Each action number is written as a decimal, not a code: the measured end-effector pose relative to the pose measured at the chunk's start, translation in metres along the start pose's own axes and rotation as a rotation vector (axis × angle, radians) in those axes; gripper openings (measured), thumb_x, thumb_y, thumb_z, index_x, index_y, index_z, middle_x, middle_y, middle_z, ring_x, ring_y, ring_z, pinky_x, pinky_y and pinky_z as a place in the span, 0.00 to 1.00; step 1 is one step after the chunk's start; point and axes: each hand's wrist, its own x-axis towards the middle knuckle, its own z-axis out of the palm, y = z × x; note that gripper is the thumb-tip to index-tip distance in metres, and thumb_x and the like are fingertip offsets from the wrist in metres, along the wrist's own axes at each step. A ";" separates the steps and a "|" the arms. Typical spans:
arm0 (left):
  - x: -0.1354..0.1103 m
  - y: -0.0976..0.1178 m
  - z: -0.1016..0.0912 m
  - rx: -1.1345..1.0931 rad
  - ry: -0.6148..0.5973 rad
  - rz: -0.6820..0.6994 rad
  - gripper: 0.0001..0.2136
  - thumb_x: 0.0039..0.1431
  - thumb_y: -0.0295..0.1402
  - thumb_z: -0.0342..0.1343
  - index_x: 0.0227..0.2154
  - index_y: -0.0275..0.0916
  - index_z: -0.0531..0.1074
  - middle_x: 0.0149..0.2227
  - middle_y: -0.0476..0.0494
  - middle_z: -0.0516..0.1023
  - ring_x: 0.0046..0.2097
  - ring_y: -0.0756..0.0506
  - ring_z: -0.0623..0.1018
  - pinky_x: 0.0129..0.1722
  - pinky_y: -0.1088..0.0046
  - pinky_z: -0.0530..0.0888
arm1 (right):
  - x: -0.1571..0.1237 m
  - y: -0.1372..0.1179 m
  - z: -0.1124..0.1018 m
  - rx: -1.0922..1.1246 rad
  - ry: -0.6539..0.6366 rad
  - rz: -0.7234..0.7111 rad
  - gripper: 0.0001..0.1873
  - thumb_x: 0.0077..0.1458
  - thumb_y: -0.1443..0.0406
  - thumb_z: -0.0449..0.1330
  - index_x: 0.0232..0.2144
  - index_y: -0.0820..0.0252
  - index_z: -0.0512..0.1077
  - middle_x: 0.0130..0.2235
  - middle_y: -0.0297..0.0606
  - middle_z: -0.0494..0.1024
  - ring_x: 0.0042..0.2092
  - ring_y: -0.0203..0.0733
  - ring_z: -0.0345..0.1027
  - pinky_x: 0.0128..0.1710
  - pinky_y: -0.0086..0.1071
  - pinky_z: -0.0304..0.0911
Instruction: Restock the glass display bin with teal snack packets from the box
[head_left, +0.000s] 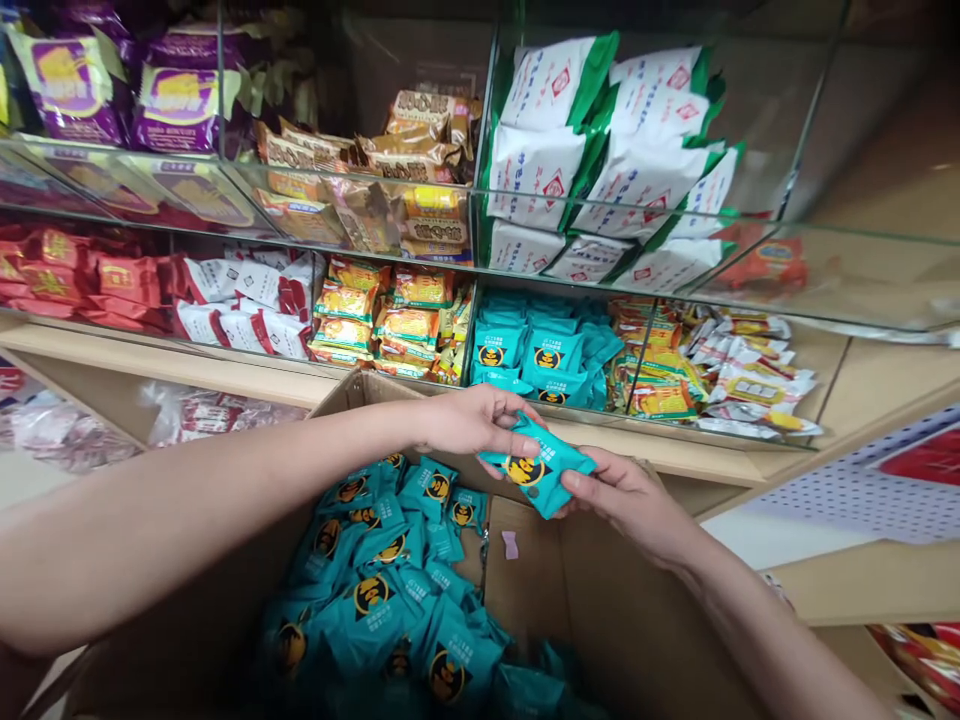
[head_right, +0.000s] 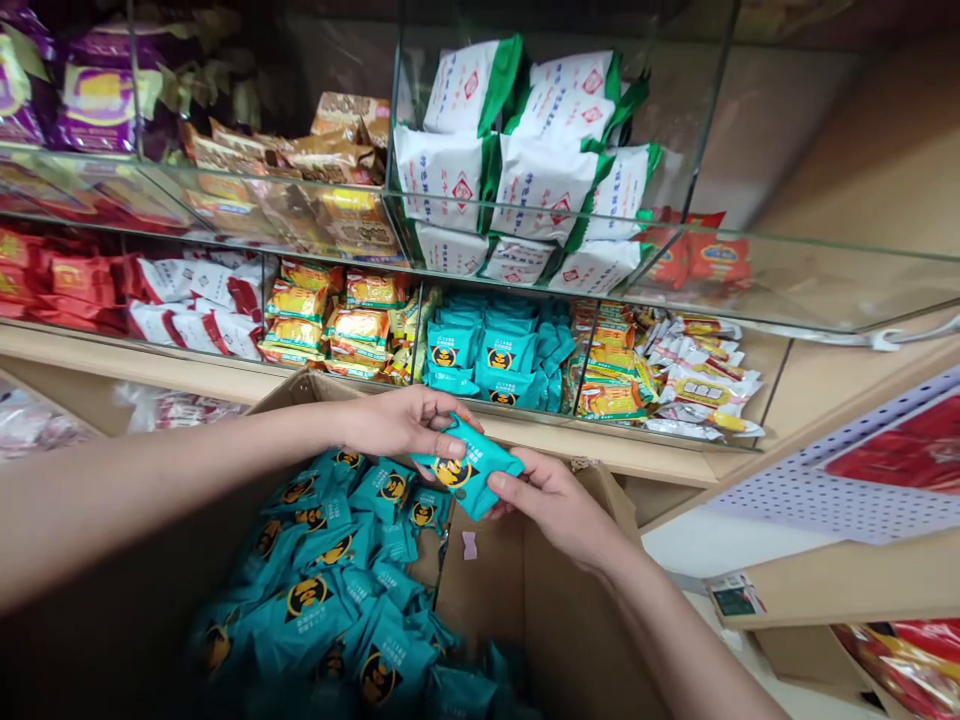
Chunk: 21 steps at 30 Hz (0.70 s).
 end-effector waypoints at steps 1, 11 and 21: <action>0.000 0.001 0.002 -0.067 0.027 -0.014 0.17 0.46 0.37 0.57 0.40 0.38 0.66 0.31 0.49 0.73 0.30 0.52 0.73 0.31 0.72 0.71 | 0.000 0.002 0.000 0.030 0.010 -0.012 0.12 0.50 0.59 0.55 0.33 0.62 0.67 0.32 0.36 0.73 0.32 0.35 0.66 0.35 0.33 0.63; 0.004 0.002 0.014 -0.336 0.254 0.059 0.10 0.47 0.34 0.57 0.33 0.35 0.70 0.31 0.48 0.74 0.33 0.54 0.73 0.37 0.76 0.67 | 0.003 0.003 0.018 0.218 0.246 -0.049 0.14 0.46 0.60 0.59 0.36 0.58 0.64 0.34 0.35 0.72 0.32 0.35 0.67 0.33 0.33 0.65; 0.005 0.007 0.021 -0.199 0.212 0.081 0.12 0.44 0.36 0.58 0.29 0.33 0.67 0.24 0.52 0.72 0.27 0.56 0.69 0.30 0.78 0.65 | -0.001 -0.007 0.007 -0.117 0.349 -0.103 0.15 0.45 0.59 0.60 0.35 0.57 0.63 0.27 0.30 0.70 0.24 0.30 0.60 0.22 0.24 0.57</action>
